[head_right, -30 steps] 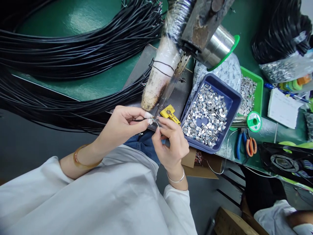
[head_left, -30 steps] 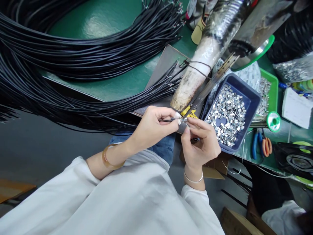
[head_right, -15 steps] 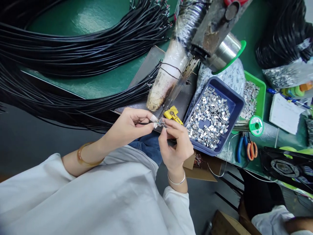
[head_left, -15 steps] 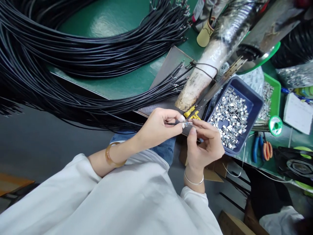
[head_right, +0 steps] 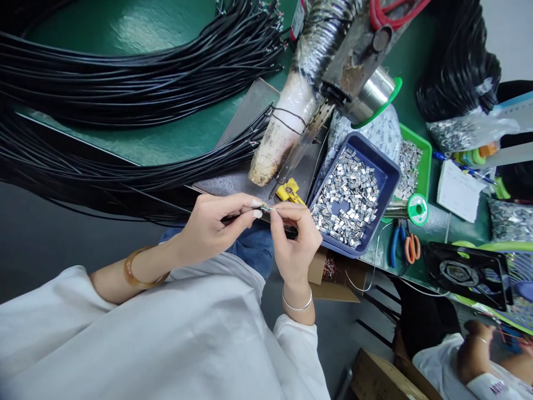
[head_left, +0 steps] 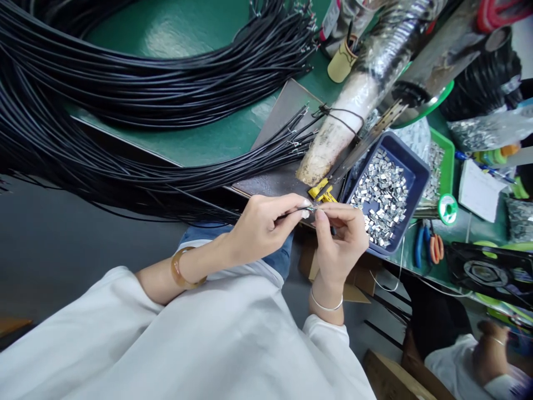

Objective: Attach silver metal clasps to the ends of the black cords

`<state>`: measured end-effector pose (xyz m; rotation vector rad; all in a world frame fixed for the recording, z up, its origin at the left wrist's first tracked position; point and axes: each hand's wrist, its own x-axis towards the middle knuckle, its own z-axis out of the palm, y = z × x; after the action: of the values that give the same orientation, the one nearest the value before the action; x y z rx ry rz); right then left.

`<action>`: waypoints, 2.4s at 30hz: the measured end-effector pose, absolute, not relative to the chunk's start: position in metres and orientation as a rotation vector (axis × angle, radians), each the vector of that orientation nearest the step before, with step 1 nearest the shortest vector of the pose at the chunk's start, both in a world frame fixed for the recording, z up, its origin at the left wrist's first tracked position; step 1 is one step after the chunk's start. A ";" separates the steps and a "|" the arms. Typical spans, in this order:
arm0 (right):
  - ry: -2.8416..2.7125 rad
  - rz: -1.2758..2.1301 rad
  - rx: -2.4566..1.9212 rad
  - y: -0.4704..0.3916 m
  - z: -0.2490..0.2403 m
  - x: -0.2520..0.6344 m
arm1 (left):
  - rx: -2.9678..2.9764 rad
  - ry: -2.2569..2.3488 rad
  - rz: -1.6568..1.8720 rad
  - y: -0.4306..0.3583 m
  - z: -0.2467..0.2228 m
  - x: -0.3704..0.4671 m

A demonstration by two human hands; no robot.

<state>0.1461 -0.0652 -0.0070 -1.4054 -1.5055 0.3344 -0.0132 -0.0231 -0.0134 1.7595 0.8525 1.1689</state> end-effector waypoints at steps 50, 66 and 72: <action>-1.739 -0.072 -1.435 -0.072 -0.009 0.144 | 1.251 0.854 0.857 -0.018 -0.003 -0.008; -1.739 -0.208 -1.373 -0.074 -0.010 0.147 | 1.175 0.826 0.866 -0.017 -0.002 -0.007; -1.683 -0.149 -1.396 -0.068 -0.013 0.143 | 1.255 0.871 0.891 -0.015 -0.001 -0.005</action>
<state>0.1431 -0.0681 -0.0126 -1.3957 -1.6826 -0.1488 -0.0053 -0.0153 -0.0014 1.2553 0.8713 0.8906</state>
